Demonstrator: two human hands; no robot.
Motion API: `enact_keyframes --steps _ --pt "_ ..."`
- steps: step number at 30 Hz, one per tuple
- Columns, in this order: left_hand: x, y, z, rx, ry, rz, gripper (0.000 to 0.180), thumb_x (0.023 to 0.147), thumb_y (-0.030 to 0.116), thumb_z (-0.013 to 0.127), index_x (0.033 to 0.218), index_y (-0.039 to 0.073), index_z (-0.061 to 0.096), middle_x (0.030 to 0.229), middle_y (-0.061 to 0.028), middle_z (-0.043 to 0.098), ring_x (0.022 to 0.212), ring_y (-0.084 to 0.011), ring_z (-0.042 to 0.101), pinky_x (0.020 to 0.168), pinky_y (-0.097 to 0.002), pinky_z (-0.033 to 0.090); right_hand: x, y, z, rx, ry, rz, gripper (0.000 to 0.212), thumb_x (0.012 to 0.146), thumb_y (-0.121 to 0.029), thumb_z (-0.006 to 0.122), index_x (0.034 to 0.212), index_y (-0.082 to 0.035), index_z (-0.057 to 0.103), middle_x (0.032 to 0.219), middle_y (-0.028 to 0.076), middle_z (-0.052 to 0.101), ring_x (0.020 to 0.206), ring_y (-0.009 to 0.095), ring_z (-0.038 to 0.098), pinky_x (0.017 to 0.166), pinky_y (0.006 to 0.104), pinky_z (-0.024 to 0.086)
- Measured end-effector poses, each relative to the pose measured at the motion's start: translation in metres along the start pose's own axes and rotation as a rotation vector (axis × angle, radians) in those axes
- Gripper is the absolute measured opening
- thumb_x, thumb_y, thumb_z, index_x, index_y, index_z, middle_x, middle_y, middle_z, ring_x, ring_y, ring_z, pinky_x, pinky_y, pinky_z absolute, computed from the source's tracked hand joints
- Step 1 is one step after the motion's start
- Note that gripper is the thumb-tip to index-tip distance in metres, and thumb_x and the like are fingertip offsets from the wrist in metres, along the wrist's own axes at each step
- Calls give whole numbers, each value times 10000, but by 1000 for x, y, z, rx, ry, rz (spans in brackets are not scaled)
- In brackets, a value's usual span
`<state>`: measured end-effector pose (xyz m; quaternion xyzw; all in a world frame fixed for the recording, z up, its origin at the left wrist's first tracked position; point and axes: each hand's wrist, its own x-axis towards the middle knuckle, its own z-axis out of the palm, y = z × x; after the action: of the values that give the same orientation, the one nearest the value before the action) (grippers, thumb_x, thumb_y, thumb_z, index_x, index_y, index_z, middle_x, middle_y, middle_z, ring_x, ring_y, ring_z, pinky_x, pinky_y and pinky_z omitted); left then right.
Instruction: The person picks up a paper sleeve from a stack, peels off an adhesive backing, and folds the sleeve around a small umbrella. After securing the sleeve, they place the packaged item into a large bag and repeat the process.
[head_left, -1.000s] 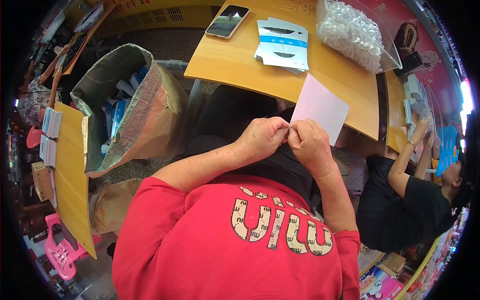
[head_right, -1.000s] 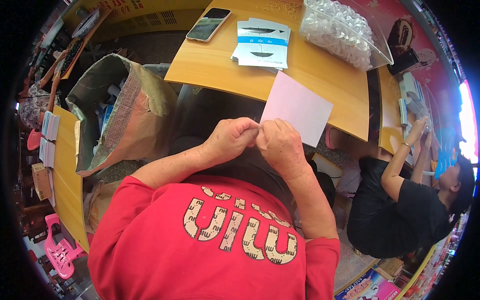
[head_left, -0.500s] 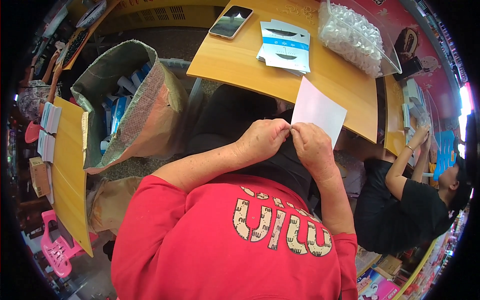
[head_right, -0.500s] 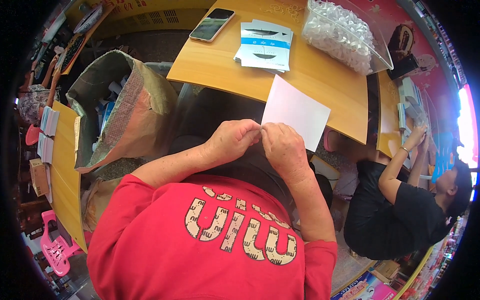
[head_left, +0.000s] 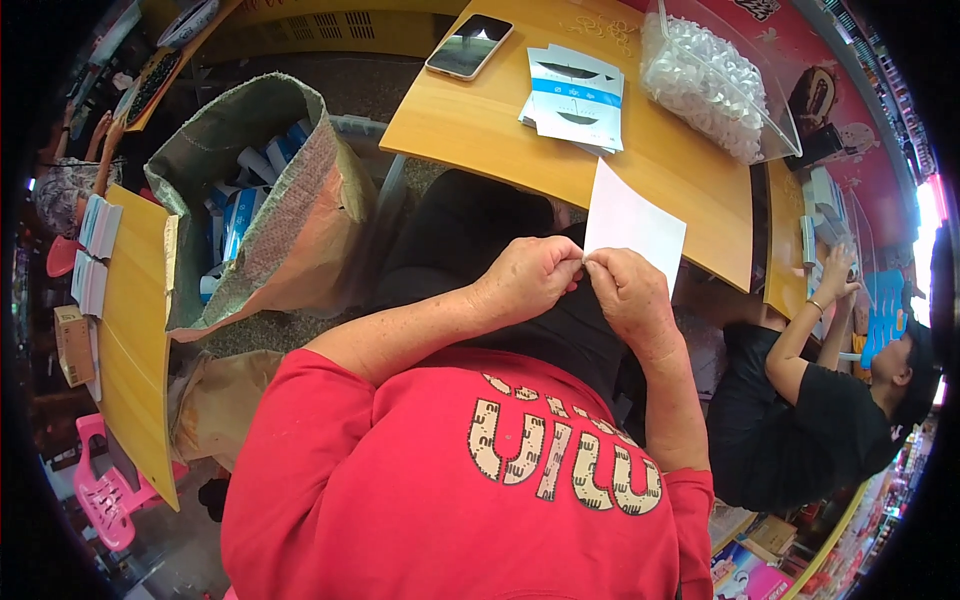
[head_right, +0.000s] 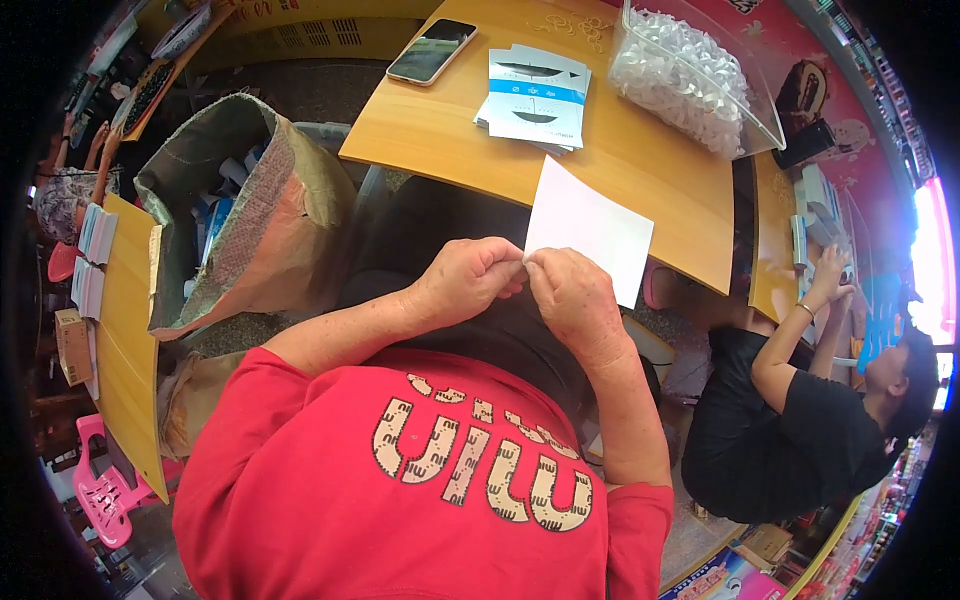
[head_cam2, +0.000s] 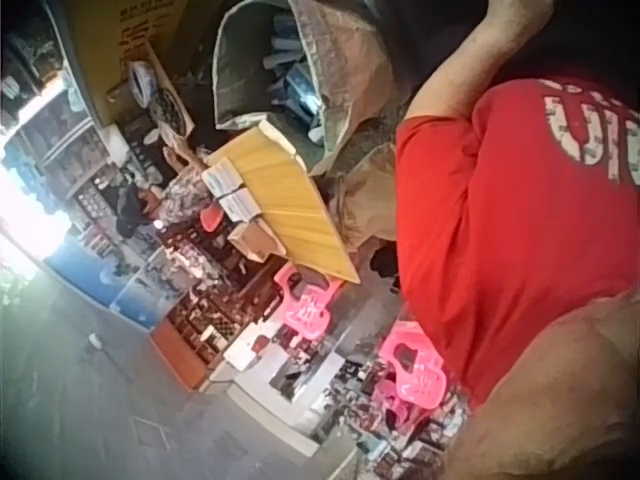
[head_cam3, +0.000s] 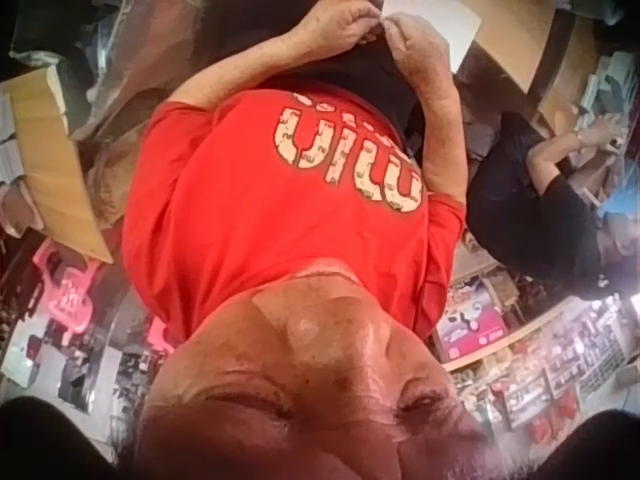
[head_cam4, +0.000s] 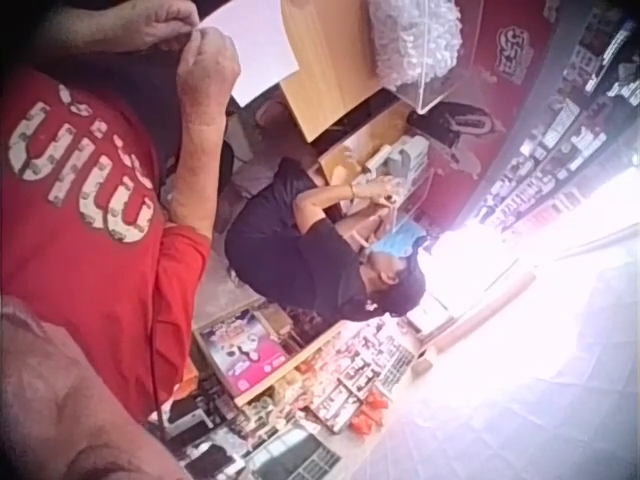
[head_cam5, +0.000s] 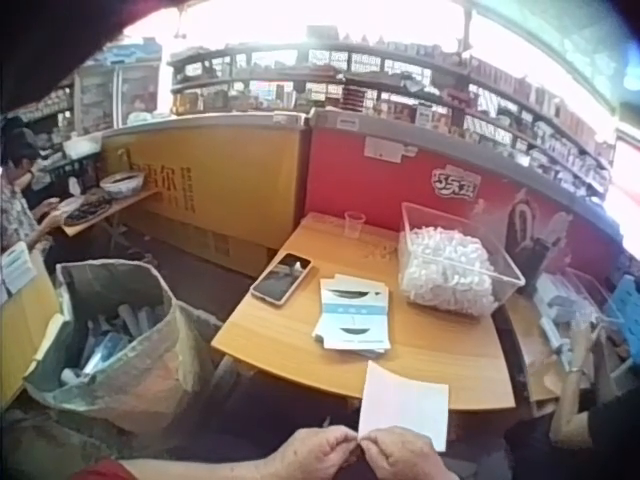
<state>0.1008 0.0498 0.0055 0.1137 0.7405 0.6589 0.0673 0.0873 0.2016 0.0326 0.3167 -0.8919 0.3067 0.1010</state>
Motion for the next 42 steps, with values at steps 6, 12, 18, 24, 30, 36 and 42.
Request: enact_keyframes --steps 6,12,18,24,30,36,42 --pt "2 -7 0 440 1 214 123 808 111 497 809 4 559 679 -124 593 635 -209 601 559 -284 469 0 1 0 -178 -113 -16 72 744 -93 500 707 -31 495 640 123 507 635 286 520 582 364 427" --pt "0 4 -3 199 -31 88 121 805 108 502 819 1 557 674 -86 591 617 -173 594 553 -268 466 -1 1 3 -8 4 135 75 726 -87 517 691 -24 500 642 116 519 636 288 526 593 359 431" --pt "0 -1 -3 -17 6 -54 122 803 109 504 817 -2 553 667 -86 588 616 -167 592 552 -264 465 -1 -3 1 25 34 59 65 740 -95 518 736 -33 535 670 116 538 662 282 538 605 355 435" --pt "-2 -4 -2 513 19 285 126 794 113 491 816 9 558 710 -147 582 673 -284 582 585 -316 467 -2 -5 -2 -163 -96 17 67 744 -103 505 738 -38 521 683 116 535 664 292 533 606 370 431" --pt "-2 4 -4 443 41 282 123 790 104 490 803 1 556 715 -138 586 648 -259 588 572 -311 465 4 -5 -2 -39 -50 87 55 703 -78 508 703 -23 508 641 123 521 633 297 523 581 358 427" --pt "-1 14 -8 -160 -63 -162 157 830 114 472 832 -21 553 707 -51 589 649 -91 569 583 -230 483 2 -4 -5 137 -28 226 78 685 -50 525 757 -22 515 708 132 541 668 284 530 615 344 427" --pt "5 13 -5 -288 1 -150 176 846 122 455 906 -29 524 801 -87 590 717 -125 582 625 -248 495 -2 -7 -6 -256 98 12 313 685 -52 555 989 -11 493 913 166 536 838 302 518 731 356 414"
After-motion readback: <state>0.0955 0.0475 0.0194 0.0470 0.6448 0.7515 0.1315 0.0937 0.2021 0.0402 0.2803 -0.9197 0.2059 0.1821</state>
